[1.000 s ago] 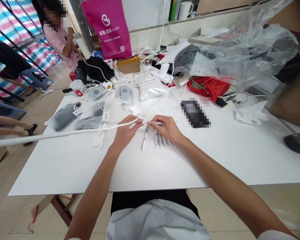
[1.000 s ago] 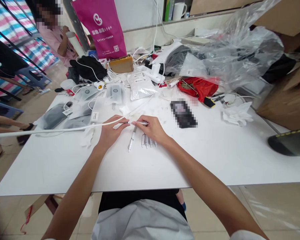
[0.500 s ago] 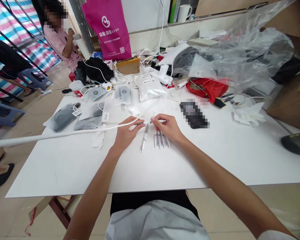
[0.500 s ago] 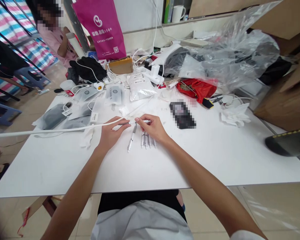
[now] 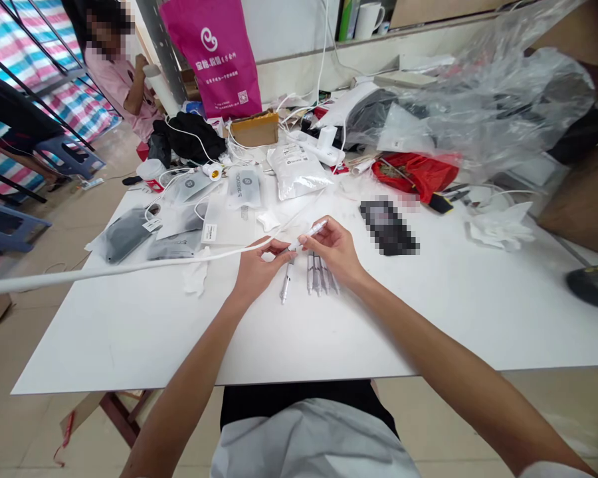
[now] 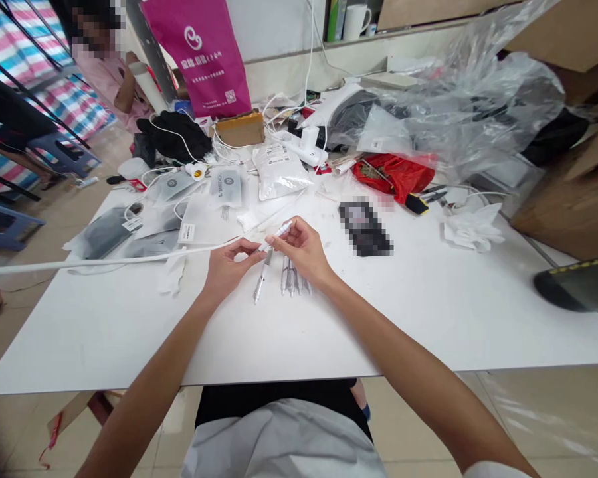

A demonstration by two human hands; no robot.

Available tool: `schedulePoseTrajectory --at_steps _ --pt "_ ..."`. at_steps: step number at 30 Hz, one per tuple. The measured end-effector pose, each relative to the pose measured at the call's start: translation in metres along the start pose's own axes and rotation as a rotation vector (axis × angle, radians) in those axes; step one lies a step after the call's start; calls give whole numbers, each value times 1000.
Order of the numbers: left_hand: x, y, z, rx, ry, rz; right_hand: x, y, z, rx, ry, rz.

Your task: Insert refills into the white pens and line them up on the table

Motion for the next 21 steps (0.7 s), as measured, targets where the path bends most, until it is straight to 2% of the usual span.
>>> schedulePoseTrajectory --at_steps 6,16,18,21 --pt "-3 -1 3 -50 97 -44 -3 5 6 -143 -62 21" --pt "9 6 3 48 -143 157 0 7 6 -22 -12 28" --pt "9 6 5 18 -132 182 0 4 3 41 -32 -2" --pt "8 6 9 -57 -110 186 -1 -4 -3 146 -177 9"
Point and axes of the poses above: each hand's wrist, its own y-axis away from the middle knuckle, its own z-axis out of the palm, x = y × z, the point moved 3 cm from there along -y, towards the middle knuckle, and after that the axes turned 9 degrees about -y, right-handed, at the moved point
